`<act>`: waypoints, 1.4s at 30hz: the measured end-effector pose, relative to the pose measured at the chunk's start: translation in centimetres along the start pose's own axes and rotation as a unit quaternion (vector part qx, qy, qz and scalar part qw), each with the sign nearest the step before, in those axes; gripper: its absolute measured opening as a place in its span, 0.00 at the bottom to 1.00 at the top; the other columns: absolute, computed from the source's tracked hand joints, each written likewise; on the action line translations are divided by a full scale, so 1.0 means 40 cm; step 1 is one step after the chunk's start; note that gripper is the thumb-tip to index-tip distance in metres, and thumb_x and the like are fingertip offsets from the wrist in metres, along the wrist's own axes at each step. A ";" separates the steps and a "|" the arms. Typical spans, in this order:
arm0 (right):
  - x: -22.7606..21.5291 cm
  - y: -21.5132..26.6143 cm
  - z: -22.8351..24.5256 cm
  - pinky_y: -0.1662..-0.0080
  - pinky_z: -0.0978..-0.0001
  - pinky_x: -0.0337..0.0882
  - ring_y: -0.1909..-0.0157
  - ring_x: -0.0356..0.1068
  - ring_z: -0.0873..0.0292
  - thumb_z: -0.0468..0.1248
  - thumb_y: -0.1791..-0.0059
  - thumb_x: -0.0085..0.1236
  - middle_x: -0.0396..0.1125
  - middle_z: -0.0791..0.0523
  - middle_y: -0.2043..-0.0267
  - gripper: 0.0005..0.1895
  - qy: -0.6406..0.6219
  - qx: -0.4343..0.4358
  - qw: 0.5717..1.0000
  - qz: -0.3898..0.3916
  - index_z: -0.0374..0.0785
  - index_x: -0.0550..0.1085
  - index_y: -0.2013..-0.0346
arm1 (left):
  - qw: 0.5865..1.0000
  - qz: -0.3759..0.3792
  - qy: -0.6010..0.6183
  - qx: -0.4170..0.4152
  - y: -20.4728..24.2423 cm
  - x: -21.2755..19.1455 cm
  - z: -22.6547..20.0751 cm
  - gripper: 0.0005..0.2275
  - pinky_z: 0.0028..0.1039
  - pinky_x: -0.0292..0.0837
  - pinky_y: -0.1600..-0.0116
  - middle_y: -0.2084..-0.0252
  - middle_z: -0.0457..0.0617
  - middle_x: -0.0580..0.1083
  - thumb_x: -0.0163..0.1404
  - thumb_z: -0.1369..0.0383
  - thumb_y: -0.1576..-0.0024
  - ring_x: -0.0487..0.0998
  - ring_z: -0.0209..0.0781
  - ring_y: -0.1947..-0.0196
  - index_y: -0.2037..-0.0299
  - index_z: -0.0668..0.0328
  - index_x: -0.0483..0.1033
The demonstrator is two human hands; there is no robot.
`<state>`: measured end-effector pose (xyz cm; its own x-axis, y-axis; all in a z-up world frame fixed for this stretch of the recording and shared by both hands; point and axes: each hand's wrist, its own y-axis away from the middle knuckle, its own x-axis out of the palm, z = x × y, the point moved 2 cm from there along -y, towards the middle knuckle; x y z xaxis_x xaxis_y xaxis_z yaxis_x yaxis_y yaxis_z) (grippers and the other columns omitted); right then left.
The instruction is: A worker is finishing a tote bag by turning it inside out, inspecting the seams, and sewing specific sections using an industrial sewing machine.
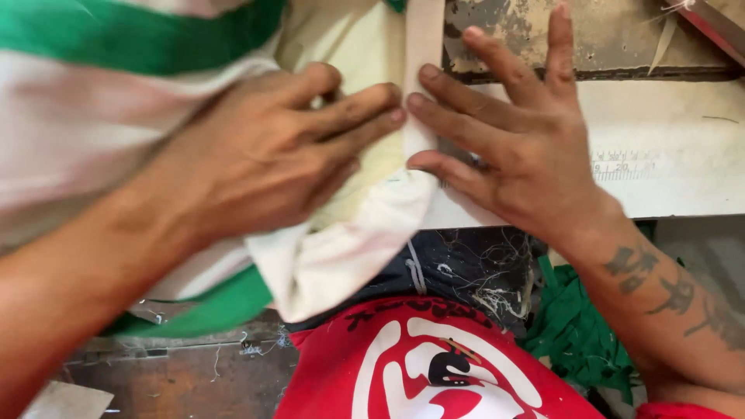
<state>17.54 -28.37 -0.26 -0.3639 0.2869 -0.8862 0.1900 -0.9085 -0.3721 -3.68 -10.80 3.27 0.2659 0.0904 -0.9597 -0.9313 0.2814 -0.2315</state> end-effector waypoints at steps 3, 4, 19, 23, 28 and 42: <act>-0.002 0.003 -0.002 0.30 0.12 0.27 0.18 0.49 0.47 0.62 0.35 0.66 0.67 0.55 0.21 0.31 0.000 0.039 0.999 0.024 0.48 0.78 0.25 | 0.999 0.019 -0.013 0.046 -0.006 -0.002 0.004 0.22 0.26 0.67 0.38 0.29 0.51 0.76 0.46 0.63 0.32 0.79 0.30 0.35 0.30 0.60 0.77; -0.015 0.006 -0.013 0.30 0.14 0.26 0.18 0.57 0.34 0.61 0.34 0.67 0.72 0.55 0.23 0.29 0.004 0.051 0.998 0.033 0.47 0.82 0.26 | 0.999 0.022 -0.020 0.014 -0.016 -0.002 -0.007 0.21 0.26 0.70 0.51 0.28 0.47 0.76 0.44 0.63 0.31 0.75 0.34 0.46 0.29 0.55 0.77; -0.031 -0.032 -0.042 0.36 0.05 0.25 0.20 0.60 0.21 0.56 0.31 0.71 0.73 0.54 0.23 0.27 0.025 0.012 0.999 0.038 0.41 0.82 0.26 | 0.999 -0.030 0.017 0.042 -0.004 0.020 0.077 0.24 0.29 0.68 0.36 0.28 0.51 0.77 0.45 0.56 0.31 0.81 0.37 0.41 0.29 0.54 0.80; -0.026 -0.034 -0.057 0.32 0.11 0.30 0.19 0.61 0.25 0.53 0.33 0.73 0.73 0.53 0.22 0.27 0.024 0.046 0.997 0.059 0.42 0.81 0.24 | 0.998 -0.022 -0.016 0.060 -0.010 0.050 0.095 0.24 0.30 0.69 0.36 0.27 0.50 0.78 0.42 0.55 0.31 0.77 0.32 0.28 0.30 0.55 0.79; -0.020 -0.063 -0.078 0.32 0.24 0.42 0.20 0.62 0.32 0.53 0.35 0.78 0.76 0.53 0.25 0.26 0.060 0.058 0.996 0.038 0.45 0.83 0.27 | 0.997 -0.023 0.013 0.073 -0.009 0.083 0.142 0.26 0.34 0.70 0.30 0.26 0.49 0.78 0.40 0.56 0.31 0.74 0.37 0.25 0.29 0.61 0.77; 0.012 -0.109 -0.133 0.35 0.56 0.68 0.31 0.79 0.53 0.45 0.38 0.85 0.79 0.50 0.31 0.25 0.063 0.044 0.997 -0.029 0.40 0.85 0.30 | 0.926 0.202 0.305 -0.087 0.049 -0.137 0.104 0.41 0.59 0.54 0.26 0.31 0.63 0.73 0.40 0.22 0.40 0.60 0.74 0.25 0.43 0.49 0.84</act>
<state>21.39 -22.65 -0.56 -0.2538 0.3695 -0.8939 0.0887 -0.9114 -0.4019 -5.92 -6.75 8.72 -0.2546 -0.4171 -0.8725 -0.9642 0.1790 0.1958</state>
